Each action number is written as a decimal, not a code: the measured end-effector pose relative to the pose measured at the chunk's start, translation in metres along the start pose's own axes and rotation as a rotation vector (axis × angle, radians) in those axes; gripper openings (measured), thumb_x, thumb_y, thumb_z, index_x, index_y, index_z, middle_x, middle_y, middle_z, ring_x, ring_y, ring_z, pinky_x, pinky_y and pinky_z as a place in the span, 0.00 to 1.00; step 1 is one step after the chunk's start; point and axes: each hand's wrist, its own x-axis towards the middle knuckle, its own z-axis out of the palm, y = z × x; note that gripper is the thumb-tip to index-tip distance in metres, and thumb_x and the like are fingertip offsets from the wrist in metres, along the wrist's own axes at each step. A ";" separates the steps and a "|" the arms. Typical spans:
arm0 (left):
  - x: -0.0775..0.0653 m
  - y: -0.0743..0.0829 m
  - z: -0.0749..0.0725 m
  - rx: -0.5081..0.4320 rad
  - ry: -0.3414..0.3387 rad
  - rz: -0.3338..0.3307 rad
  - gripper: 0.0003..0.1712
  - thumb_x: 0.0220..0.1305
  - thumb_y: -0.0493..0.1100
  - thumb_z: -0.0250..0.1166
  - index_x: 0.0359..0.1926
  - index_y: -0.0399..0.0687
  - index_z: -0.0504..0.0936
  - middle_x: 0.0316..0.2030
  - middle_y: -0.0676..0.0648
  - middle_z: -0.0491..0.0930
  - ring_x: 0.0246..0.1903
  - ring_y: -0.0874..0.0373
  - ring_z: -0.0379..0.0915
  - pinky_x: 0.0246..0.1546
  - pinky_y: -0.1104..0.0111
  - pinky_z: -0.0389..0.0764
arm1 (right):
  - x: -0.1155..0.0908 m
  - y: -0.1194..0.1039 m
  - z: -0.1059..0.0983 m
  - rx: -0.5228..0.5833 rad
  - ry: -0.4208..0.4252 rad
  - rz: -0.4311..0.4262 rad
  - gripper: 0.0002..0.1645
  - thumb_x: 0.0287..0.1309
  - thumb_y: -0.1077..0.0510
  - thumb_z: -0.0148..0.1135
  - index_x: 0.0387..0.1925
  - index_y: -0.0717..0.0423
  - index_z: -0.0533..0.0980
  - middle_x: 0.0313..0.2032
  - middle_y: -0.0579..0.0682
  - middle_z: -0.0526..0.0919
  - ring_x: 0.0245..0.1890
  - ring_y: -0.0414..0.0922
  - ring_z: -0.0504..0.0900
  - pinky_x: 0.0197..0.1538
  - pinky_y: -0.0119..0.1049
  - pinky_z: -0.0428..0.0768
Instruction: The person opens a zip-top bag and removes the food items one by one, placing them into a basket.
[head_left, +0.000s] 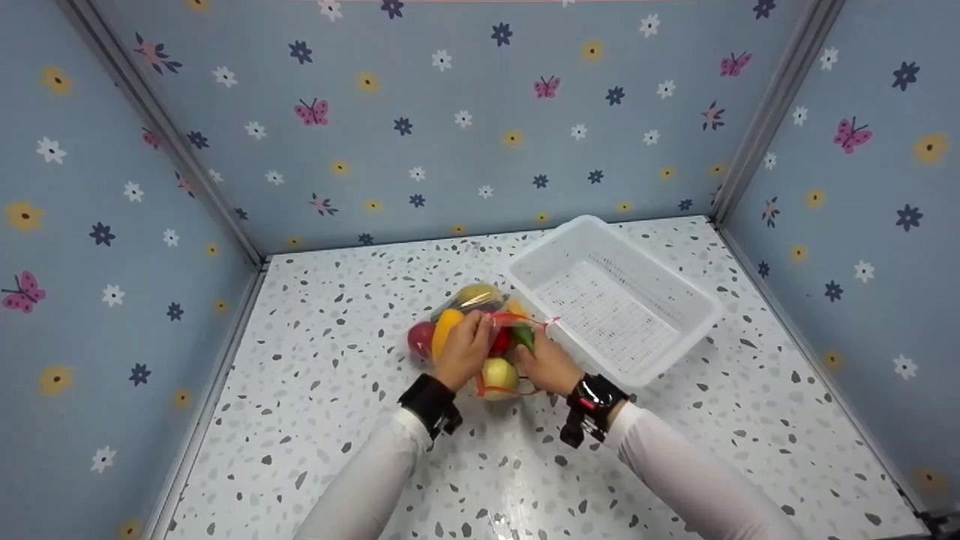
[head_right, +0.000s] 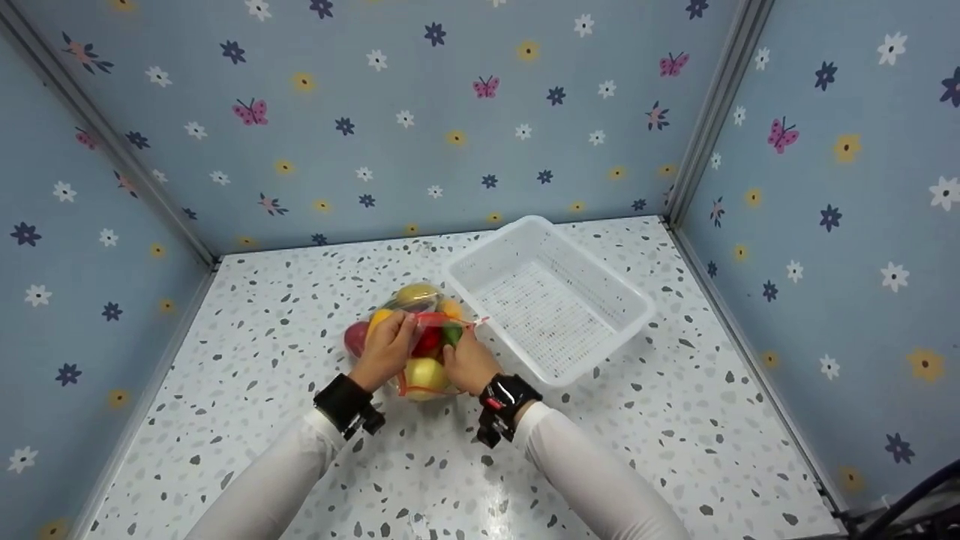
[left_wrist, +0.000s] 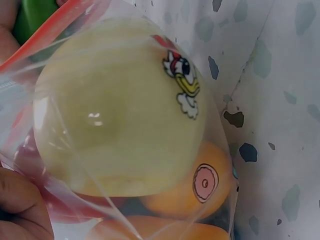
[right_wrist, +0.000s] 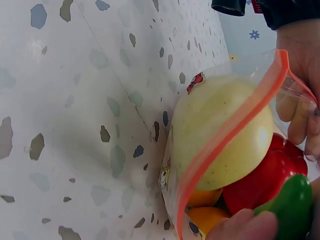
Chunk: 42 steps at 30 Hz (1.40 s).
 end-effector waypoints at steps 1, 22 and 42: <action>0.001 0.000 0.000 0.002 0.001 0.003 0.17 0.77 0.48 0.47 0.30 0.48 0.72 0.24 0.52 0.70 0.26 0.59 0.66 0.29 0.70 0.68 | -0.001 -0.001 -0.002 -0.018 -0.020 -0.004 0.33 0.71 0.55 0.48 0.69 0.71 0.56 0.48 0.67 0.80 0.29 0.49 0.80 0.28 0.37 0.78; 0.002 -0.015 0.001 -0.133 -0.014 -0.038 0.19 0.78 0.48 0.46 0.28 0.46 0.70 0.22 0.52 0.68 0.24 0.59 0.65 0.28 0.70 0.67 | -0.032 -0.022 -0.083 -0.165 -0.369 0.068 0.17 0.70 0.47 0.50 0.48 0.55 0.69 0.28 0.48 0.73 0.20 0.41 0.71 0.20 0.31 0.70; -0.002 -0.020 0.006 -0.153 0.006 -0.025 0.19 0.77 0.46 0.47 0.30 0.43 0.73 0.23 0.52 0.69 0.25 0.60 0.66 0.29 0.71 0.69 | 0.023 0.013 -0.140 -0.280 -0.062 0.105 0.22 0.70 0.46 0.47 0.43 0.63 0.71 0.27 0.53 0.76 0.18 0.43 0.74 0.21 0.35 0.73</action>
